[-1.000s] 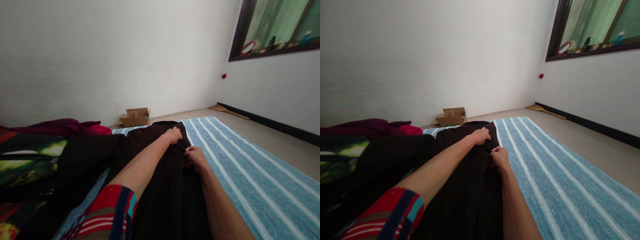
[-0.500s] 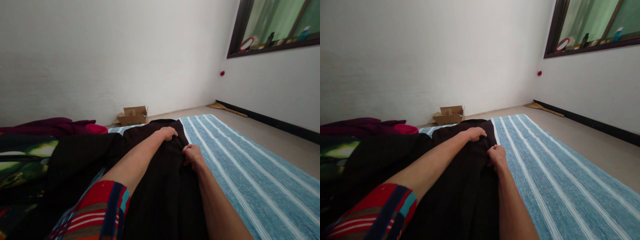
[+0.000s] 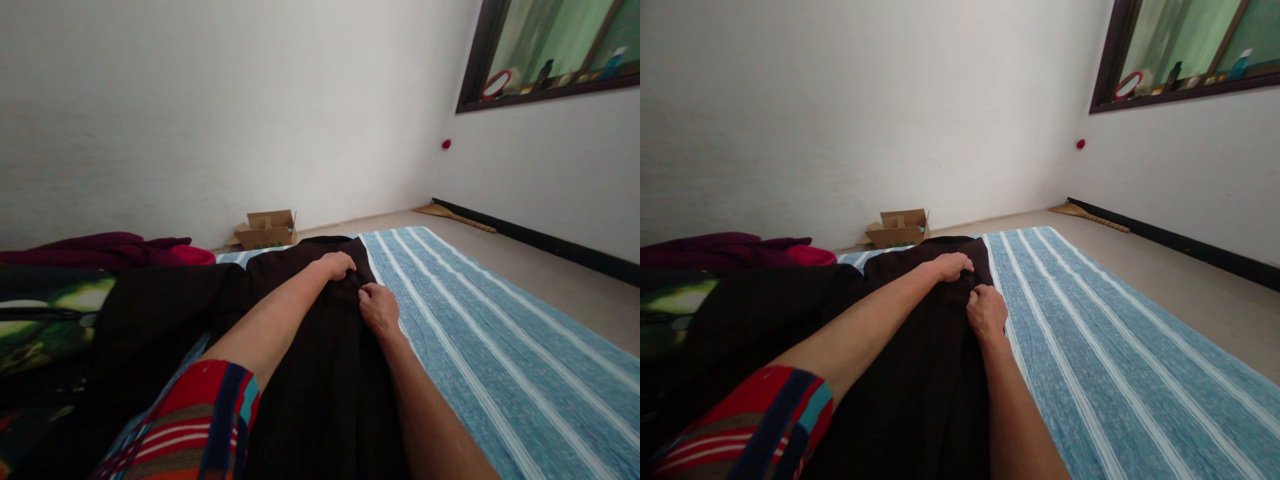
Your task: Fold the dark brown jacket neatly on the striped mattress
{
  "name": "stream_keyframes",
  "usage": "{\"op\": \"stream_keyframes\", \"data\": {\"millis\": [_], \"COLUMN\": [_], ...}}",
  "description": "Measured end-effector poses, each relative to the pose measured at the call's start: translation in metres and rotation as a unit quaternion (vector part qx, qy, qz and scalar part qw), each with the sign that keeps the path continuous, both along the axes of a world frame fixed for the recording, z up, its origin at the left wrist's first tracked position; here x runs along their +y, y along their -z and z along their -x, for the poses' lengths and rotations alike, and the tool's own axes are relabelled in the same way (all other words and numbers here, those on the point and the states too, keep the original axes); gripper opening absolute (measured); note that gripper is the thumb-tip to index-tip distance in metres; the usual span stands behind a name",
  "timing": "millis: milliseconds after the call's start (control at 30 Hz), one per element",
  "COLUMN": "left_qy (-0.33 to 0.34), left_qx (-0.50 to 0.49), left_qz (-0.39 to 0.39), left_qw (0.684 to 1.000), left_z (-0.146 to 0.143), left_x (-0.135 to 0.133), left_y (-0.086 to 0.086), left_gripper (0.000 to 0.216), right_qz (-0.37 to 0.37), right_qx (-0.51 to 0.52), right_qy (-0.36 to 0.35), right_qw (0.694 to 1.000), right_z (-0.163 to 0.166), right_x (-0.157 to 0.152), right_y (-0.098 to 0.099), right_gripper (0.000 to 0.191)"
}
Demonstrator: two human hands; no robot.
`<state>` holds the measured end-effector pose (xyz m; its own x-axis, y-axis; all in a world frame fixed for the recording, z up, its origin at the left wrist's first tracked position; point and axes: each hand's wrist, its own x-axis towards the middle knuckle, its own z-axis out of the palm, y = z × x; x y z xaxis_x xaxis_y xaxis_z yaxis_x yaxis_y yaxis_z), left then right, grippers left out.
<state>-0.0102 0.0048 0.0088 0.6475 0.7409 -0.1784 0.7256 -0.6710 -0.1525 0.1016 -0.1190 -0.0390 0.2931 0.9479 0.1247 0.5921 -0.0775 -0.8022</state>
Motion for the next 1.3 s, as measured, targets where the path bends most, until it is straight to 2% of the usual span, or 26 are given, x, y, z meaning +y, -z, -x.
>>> {"op": "stream_keyframes", "data": {"millis": [300, 567, 867, 1100, 1300], "left_qy": [-0.003, 0.041, 0.04, 0.038, 0.049], "left_qx": [-0.035, -0.083, -0.099, -0.1, -0.116], "left_qz": [-0.021, -0.041, -0.028, -0.029, -0.028], "left_qw": [0.999, 0.995, 0.994, 0.994, 0.992], "left_z": [0.005, 0.007, 0.012, 0.009, 0.015], "left_x": [0.0, -0.004, -0.004, -0.006, -0.011], "left_y": [0.007, 0.002, 0.006, 0.009, 0.012], "left_gripper": [0.047, 0.044, 0.043, 0.03, 0.038], "right_qz": [-0.038, -0.063, -0.067, -0.058, -0.054], "right_qx": [0.109, 0.189, 0.251, 0.275, 0.281], "right_qy": [0.013, 0.019, 0.013, 0.001, -0.013], "right_qw": [0.993, 0.98, 0.966, 0.96, 0.958], "right_z": [-0.004, -0.003, -0.001, 0.0, 0.0], "right_x": [0.012, 0.015, 0.014, 0.013, 0.012], "right_y": [0.016, 0.026, 0.025, 0.022, 0.021], "right_gripper": [0.022, 0.021, 0.019, 0.019, 0.017]}}
